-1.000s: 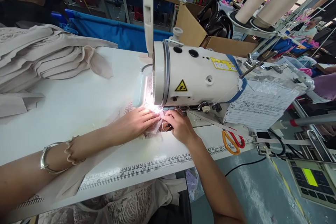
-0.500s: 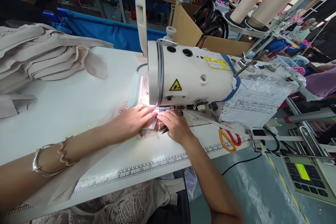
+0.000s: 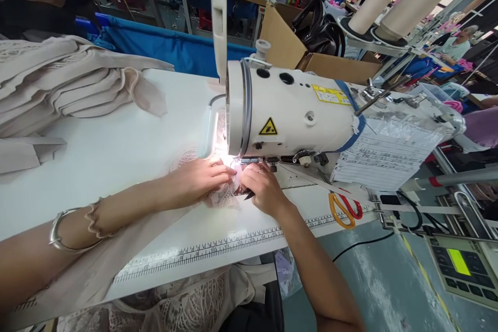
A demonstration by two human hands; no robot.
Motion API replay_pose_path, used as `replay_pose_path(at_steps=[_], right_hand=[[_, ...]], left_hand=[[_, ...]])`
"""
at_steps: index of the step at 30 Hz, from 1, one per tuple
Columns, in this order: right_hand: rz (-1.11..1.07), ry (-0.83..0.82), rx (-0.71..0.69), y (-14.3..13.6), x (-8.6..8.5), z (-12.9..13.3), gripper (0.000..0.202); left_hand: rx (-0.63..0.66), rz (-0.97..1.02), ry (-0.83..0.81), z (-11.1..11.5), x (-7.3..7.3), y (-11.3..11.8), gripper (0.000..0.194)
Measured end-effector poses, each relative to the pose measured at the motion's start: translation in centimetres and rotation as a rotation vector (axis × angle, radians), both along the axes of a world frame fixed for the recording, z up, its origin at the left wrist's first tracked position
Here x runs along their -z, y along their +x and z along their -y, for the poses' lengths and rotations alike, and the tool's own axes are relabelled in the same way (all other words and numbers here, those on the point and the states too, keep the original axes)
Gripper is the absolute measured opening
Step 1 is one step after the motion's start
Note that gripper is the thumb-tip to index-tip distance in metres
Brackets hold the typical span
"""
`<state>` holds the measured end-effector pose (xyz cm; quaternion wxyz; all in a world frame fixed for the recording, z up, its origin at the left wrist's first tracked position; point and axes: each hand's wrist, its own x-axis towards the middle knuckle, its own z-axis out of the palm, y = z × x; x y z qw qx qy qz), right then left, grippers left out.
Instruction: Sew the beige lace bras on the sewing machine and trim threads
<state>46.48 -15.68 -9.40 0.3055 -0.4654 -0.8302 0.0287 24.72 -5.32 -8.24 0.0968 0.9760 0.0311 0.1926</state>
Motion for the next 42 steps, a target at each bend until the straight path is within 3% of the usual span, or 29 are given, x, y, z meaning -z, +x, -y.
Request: replay_pose_path(at_steps=[6, 13, 23, 27, 31, 42], right_hand=[[0.032, 0.089, 0.063, 0.4, 0.3, 0.0, 0.026], [0.144, 0.21, 0.019, 0.4, 0.1, 0.0, 0.026], [0.196, 0.118, 0.122, 0.6, 0.8, 0.2, 0.044], [0.202, 0.154, 0.094, 0.5, 0.5, 0.2, 0.036], [0.197, 0.151, 0.083, 0.5, 0.4, 0.2, 0.033], [0.227, 0.05, 0.184, 0.5, 0.7, 0.2, 0.048]], left_hand=[[-0.078, -0.03, 0.152, 0.7, 1.0, 0.4, 0.025], [-0.085, -0.021, 0.178, 0.6, 1.1, 0.7, 0.03], [-0.144, -0.036, 0.142, 0.7, 1.0, 0.6, 0.026], [-0.082, 0.008, 0.117, 0.6, 1.0, 0.4, 0.027], [-0.108, 0.014, 0.105, 0.6, 0.8, 0.4, 0.021], [-0.219, -0.082, 0.239, 0.8, 1.2, 0.4, 0.027]])
